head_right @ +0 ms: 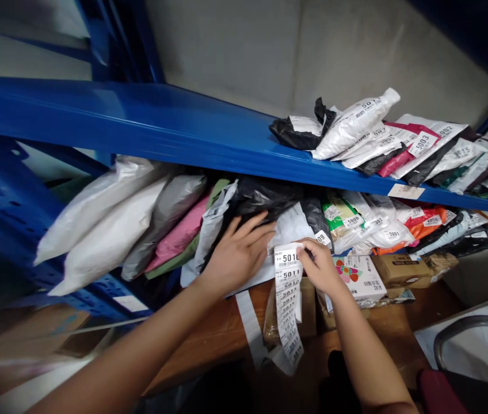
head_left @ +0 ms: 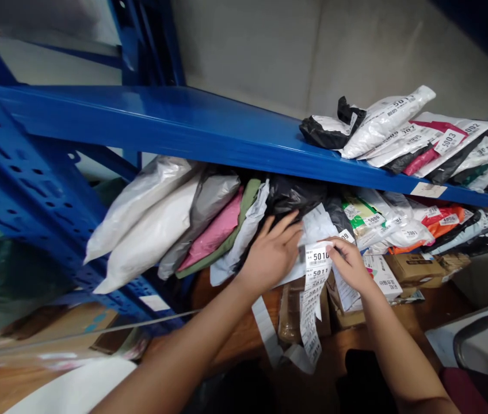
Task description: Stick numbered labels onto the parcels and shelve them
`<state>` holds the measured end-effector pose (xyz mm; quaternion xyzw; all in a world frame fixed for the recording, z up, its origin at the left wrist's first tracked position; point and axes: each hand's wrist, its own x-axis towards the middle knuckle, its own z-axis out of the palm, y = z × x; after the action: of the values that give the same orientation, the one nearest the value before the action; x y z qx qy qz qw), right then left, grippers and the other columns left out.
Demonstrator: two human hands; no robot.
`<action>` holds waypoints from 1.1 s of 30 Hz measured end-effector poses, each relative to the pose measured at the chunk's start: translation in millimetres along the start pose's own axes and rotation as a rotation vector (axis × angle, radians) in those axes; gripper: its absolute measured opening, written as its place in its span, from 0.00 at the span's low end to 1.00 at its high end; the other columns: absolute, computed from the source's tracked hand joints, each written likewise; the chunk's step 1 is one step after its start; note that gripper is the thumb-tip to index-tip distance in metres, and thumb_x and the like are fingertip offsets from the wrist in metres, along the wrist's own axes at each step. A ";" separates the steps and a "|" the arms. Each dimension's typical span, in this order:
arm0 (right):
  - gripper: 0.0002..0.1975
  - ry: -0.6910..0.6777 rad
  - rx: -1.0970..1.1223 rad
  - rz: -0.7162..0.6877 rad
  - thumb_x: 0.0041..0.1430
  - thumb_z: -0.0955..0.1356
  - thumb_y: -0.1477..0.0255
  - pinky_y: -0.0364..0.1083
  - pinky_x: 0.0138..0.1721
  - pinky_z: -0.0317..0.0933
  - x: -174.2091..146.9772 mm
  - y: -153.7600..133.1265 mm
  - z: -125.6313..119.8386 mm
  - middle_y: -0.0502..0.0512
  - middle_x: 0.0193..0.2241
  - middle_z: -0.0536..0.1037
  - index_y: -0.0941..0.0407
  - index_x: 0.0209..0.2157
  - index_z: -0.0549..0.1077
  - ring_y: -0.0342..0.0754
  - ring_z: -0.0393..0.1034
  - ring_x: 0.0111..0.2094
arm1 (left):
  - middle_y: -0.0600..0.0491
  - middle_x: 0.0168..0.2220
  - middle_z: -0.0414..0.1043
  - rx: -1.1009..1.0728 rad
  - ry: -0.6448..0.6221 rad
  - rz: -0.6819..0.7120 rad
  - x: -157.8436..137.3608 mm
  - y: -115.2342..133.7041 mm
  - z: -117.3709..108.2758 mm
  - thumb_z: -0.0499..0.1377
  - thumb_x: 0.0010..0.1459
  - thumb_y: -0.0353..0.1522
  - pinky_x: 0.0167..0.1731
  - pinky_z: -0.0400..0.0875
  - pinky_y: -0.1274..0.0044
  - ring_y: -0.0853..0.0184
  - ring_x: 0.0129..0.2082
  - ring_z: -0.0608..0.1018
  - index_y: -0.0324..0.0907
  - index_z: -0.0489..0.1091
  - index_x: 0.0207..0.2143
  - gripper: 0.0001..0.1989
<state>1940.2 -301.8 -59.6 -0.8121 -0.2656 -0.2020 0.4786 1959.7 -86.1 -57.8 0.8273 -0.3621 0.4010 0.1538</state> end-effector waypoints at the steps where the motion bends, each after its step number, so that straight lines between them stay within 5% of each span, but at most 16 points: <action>1: 0.15 0.003 0.024 0.007 0.68 0.62 0.62 0.46 0.39 0.63 0.6 -1.1 -0.5 0.51 0.30 0.75 0.53 0.30 0.71 0.47 0.70 0.34 | 0.43 0.52 0.79 -0.082 0.028 -0.039 -5.1 9.4 4.1 0.51 0.64 0.28 0.59 0.68 0.55 0.52 0.58 0.74 0.38 0.76 0.49 0.17; 4: 0.17 0.025 0.063 0.022 0.67 0.63 0.61 0.44 0.33 0.59 1.5 -5.6 -2.2 0.48 0.25 0.69 0.54 0.25 0.66 0.45 0.64 0.29 | 0.44 0.48 0.80 -0.516 0.097 -0.366 -19.2 35.7 20.6 0.54 0.65 0.36 0.49 0.76 0.63 0.57 0.48 0.80 0.40 0.70 0.58 0.21; 7: 0.18 0.034 0.047 -0.003 0.67 0.63 0.61 0.44 0.32 0.58 1.5 -10.8 -3.7 0.48 0.24 0.67 0.54 0.24 0.65 0.44 0.62 0.28 | 0.43 0.48 0.80 -1.120 0.160 -0.741 -24.1 54.5 36.8 0.58 0.60 0.45 0.47 0.77 0.66 0.57 0.46 0.81 0.39 0.71 0.57 0.27; 11: 0.17 0.065 0.013 -0.036 0.66 0.63 0.62 0.44 0.33 0.58 0.1 -16.5 -5.5 0.49 0.25 0.68 0.54 0.24 0.65 0.45 0.63 0.29 | 0.44 0.48 0.80 -1.497 0.323 -0.956 -17.1 72.4 46.1 0.68 0.50 0.47 0.50 0.74 0.66 0.56 0.48 0.80 0.40 0.75 0.52 0.31; 14: 0.15 0.077 -0.018 -0.057 0.66 0.63 0.65 0.45 0.35 0.60 -3.0 -17.5 -6.8 0.50 0.26 0.71 0.54 0.25 0.68 0.45 0.65 0.31 | 0.47 0.46 0.81 -1.519 0.459 -1.026 -9.6 82.6 49.0 0.72 0.43 0.44 0.47 0.73 0.69 0.59 0.45 0.80 0.42 0.79 0.46 0.27; 17: 0.06 0.140 0.031 -0.038 0.61 0.69 0.66 0.44 0.34 0.60 -6.9 -13.1 -7.2 0.48 0.27 0.71 0.54 0.32 0.74 0.44 0.66 0.30 | 0.51 0.30 0.81 -1.495 0.459 -1.101 -3.8 88.3 52.6 0.72 0.41 0.44 0.37 0.73 0.74 0.64 0.32 0.79 0.39 0.80 0.33 0.20; 20: 0.16 0.159 0.194 0.070 0.52 0.75 0.64 0.42 0.27 0.59 -9.1 -5.3 -6.9 0.45 0.25 0.70 0.53 0.43 0.76 0.42 0.63 0.25 | 0.57 0.21 0.74 -1.446 0.443 -1.121 -0.4 90.1 54.0 0.71 0.42 0.45 0.29 0.67 0.77 0.69 0.24 0.73 0.40 0.77 0.25 0.18; 24: 0.13 0.119 0.270 0.163 0.51 0.75 0.61 0.43 0.27 0.61 -10.4 -1.2 -7.1 0.48 0.23 0.73 0.55 0.33 0.77 0.43 0.65 0.25 | 0.61 0.15 0.61 -1.296 0.465 -1.112 0.8 92.6 51.2 0.67 0.48 0.47 0.22 0.57 0.80 0.74 0.19 0.62 0.41 0.66 0.16 0.23; 29: 0.08 0.166 0.143 0.119 0.55 0.73 0.64 0.43 0.30 0.62 -14.6 -10.9 -7.9 0.50 0.26 0.76 0.55 0.31 0.78 0.44 0.68 0.27 | 0.57 0.23 0.72 -1.392 0.465 -1.122 -1.1 101.5 49.7 0.69 0.44 0.47 0.29 0.66 0.78 0.68 0.26 0.72 0.40 0.75 0.26 0.19; 33: 0.13 0.140 0.172 0.159 0.55 0.72 0.60 0.43 0.29 0.59 -14.8 -15.8 -4.2 0.48 0.23 0.73 0.55 0.27 0.74 0.43 0.64 0.26 | 0.61 0.17 0.61 -1.252 0.583 -1.145 0.5 108.5 52.1 0.67 0.47 0.50 0.25 0.60 0.79 0.73 0.22 0.63 0.42 0.65 0.18 0.24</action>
<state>1918.6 -302.8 -55.7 -0.7704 -0.1828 -0.1963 0.5784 1910.3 -189.7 -94.2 0.5109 0.0069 0.1861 0.8392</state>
